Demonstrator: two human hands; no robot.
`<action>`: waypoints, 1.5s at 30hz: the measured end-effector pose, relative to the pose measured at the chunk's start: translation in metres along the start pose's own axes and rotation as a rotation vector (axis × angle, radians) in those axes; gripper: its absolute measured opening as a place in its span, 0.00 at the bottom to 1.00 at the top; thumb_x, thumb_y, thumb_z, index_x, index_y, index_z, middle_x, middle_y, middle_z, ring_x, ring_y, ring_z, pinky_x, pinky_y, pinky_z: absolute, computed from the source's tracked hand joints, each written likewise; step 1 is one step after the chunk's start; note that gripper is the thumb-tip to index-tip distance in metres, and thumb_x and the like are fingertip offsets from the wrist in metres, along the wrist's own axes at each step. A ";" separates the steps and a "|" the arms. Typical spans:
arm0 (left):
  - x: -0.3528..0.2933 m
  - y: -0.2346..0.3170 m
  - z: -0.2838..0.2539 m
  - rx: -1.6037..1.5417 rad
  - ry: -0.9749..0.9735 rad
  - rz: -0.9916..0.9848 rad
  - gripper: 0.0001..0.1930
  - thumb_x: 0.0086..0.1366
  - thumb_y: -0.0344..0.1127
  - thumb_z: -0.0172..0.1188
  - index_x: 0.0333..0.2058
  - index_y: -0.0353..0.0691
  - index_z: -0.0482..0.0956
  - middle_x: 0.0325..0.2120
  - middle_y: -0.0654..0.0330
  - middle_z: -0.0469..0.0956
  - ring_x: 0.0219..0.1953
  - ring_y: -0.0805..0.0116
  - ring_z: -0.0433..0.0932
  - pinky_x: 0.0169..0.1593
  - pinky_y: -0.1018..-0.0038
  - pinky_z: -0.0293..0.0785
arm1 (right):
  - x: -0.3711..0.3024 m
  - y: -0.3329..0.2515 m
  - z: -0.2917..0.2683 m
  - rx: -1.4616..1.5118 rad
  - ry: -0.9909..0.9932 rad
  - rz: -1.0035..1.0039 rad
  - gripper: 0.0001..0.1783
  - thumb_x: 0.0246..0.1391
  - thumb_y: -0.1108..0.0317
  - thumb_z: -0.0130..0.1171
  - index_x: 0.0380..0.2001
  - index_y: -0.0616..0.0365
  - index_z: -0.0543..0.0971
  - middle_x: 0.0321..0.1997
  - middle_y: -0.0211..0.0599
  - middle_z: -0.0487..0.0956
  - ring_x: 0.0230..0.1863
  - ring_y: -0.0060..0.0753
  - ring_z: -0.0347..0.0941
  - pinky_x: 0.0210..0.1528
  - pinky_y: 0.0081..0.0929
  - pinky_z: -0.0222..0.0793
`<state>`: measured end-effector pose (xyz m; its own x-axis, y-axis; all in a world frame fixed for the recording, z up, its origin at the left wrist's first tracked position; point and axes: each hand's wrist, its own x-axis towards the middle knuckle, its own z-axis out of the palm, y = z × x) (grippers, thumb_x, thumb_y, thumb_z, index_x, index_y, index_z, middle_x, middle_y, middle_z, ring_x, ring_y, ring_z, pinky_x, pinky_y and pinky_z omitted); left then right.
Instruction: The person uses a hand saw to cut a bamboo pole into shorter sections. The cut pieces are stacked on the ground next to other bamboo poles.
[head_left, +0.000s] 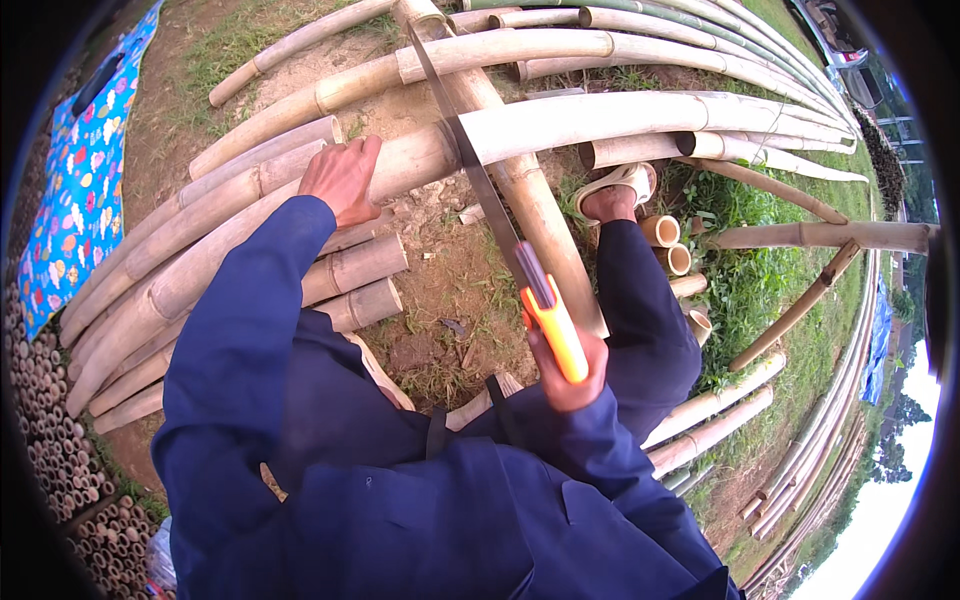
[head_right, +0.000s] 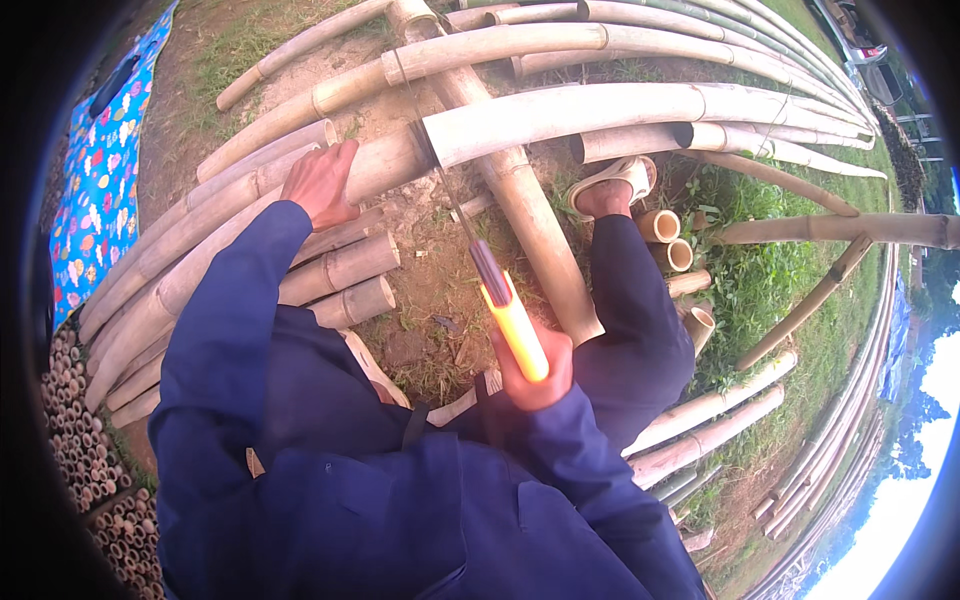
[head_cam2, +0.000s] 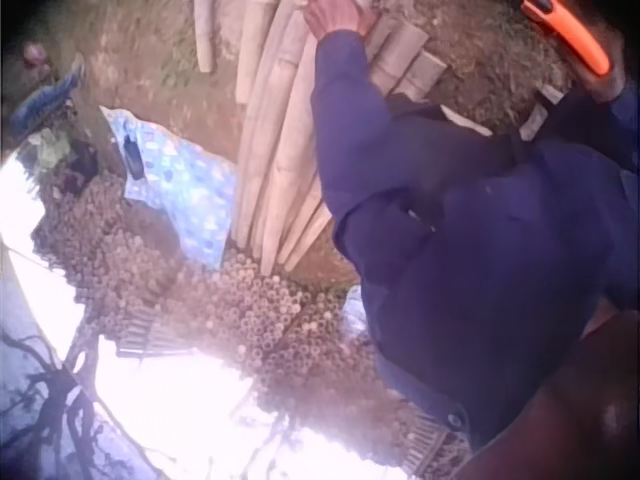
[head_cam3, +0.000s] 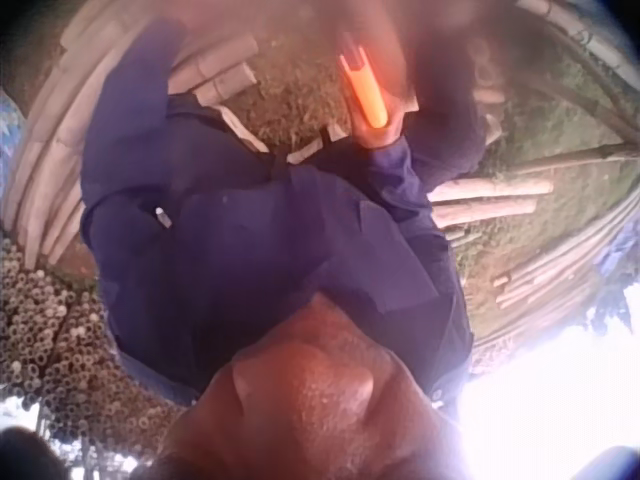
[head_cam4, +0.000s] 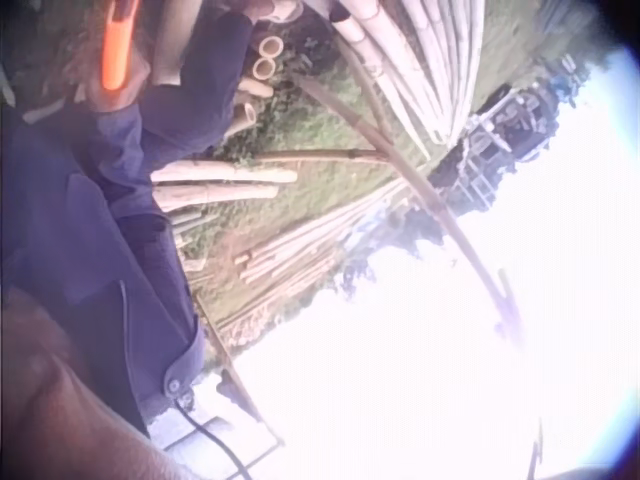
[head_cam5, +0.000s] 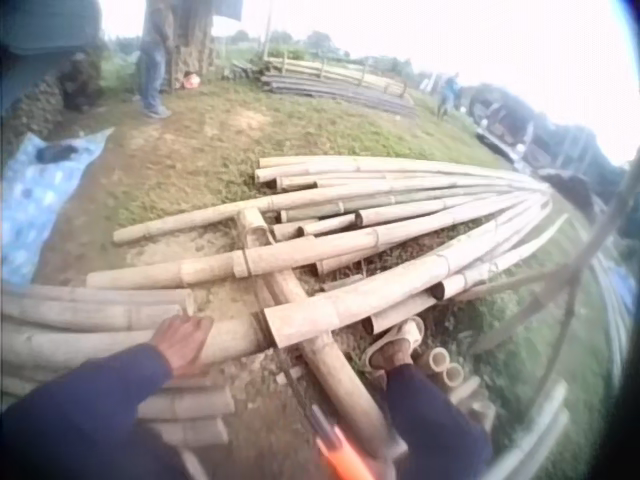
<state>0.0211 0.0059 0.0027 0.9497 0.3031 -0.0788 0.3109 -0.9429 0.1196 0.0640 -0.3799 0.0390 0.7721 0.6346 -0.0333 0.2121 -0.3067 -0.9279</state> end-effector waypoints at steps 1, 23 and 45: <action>0.005 -0.002 0.001 0.007 -0.002 0.011 0.34 0.44 0.40 0.79 0.45 0.35 0.69 0.41 0.41 0.82 0.44 0.39 0.83 0.50 0.52 0.81 | 0.042 0.009 0.025 0.069 0.050 -0.085 0.05 0.62 0.74 0.65 0.35 0.67 0.81 0.18 0.34 0.74 0.19 0.23 0.64 0.25 0.32 0.64; -0.010 -0.009 0.002 0.008 0.005 -0.013 0.35 0.42 0.41 0.78 0.46 0.35 0.70 0.39 0.43 0.81 0.43 0.40 0.84 0.49 0.51 0.81 | -0.081 0.013 -0.026 -0.042 -0.010 -0.083 0.15 0.60 0.76 0.66 0.50 0.68 0.84 0.28 0.38 0.83 0.28 0.28 0.79 0.36 0.28 0.75; -0.002 -0.006 0.008 -0.012 0.026 0.006 0.34 0.43 0.42 0.78 0.46 0.36 0.70 0.40 0.42 0.82 0.44 0.40 0.84 0.50 0.51 0.81 | 0.021 0.018 0.032 0.128 -0.012 -0.002 0.06 0.60 0.74 0.68 0.38 0.65 0.82 0.24 0.38 0.79 0.25 0.29 0.72 0.33 0.32 0.71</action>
<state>0.0170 0.0103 -0.0061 0.9521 0.3013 -0.0527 0.3058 -0.9429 0.1318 0.0649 -0.3495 0.0094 0.7645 0.6436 -0.0355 0.1347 -0.2133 -0.9676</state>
